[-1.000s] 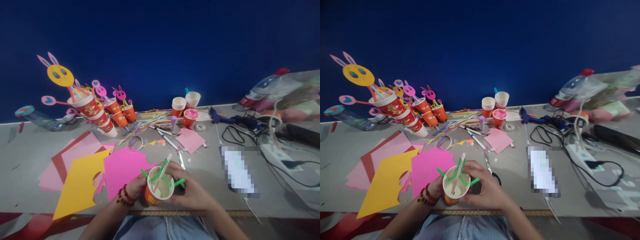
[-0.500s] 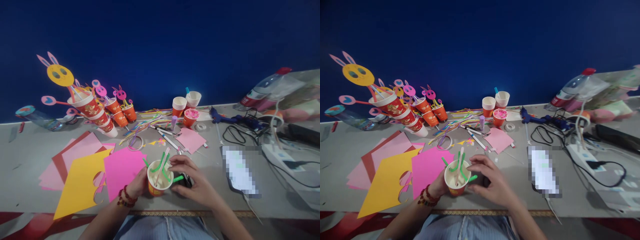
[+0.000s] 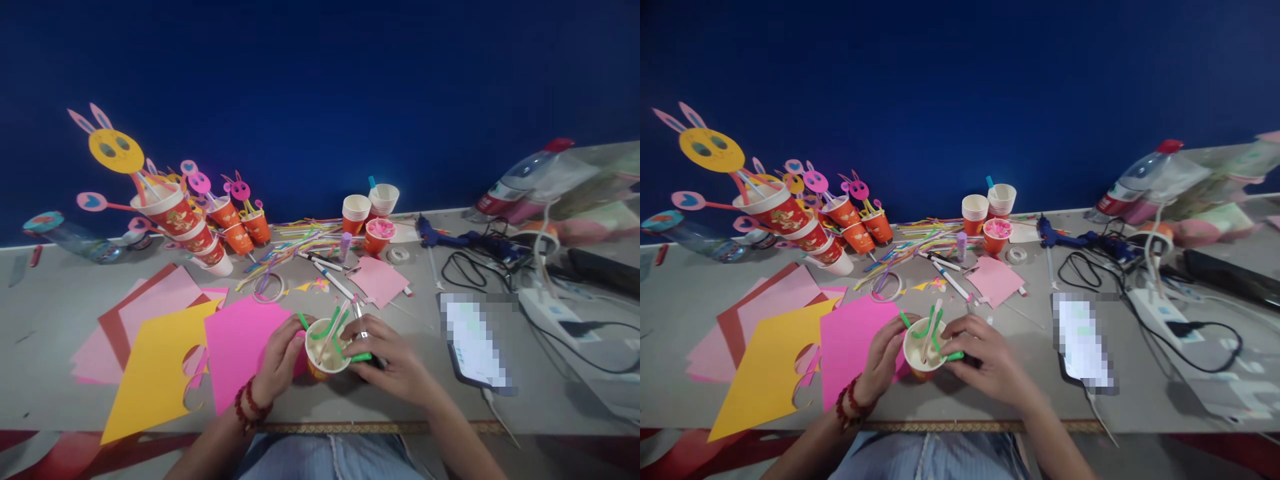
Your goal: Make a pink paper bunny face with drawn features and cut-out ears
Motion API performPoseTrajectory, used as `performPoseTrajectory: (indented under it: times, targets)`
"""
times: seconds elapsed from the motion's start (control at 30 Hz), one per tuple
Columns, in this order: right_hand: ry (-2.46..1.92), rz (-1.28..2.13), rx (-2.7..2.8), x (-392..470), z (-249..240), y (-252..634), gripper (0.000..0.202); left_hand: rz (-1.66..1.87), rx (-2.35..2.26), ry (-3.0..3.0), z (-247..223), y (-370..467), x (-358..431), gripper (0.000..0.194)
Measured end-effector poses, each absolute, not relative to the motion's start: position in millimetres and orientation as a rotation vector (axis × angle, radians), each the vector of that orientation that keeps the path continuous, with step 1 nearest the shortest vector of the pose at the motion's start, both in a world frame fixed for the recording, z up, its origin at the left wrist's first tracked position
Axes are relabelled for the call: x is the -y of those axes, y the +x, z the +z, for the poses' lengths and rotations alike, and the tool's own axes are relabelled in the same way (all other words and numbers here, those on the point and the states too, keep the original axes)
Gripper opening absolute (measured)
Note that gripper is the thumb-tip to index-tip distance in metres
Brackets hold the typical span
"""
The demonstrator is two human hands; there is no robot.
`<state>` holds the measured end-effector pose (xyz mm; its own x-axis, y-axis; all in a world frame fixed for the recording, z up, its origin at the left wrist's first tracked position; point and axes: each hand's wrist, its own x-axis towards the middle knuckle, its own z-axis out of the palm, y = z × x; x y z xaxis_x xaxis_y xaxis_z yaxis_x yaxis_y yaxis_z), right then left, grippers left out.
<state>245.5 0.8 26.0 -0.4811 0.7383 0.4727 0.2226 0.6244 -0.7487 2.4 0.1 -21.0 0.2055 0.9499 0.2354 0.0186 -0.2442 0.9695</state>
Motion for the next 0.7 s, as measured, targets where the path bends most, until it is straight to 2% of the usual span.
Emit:
performPoseTrajectory:
  times: [0.3, 0.43, 0.6, 0.7]
  targets:
    - [-0.747, 0.529, 2.163, 3.5, 26.7, 244.7, 0.016, 1.123, -0.986, 1.758, 11.5, -1.5, 6.4, 0.038]
    - [-0.762, 0.467, 2.118, 8.2, 23.6, 242.6, 0.023, 1.117, -0.99, 1.757, 18.2, -0.3, 9.8, 0.037]
    - [-0.773, 0.588, 2.067, 7.2, 22.0, 238.8, 0.015, 1.108, -0.954, 1.671, 18.6, 0.6, 9.8, 0.036]
    - [-0.733, 0.732, 1.987, 4.4, 20.9, 237.5, 0.014, 1.055, -0.85, 1.512, 16.2, 1.1, 7.7, 0.045]
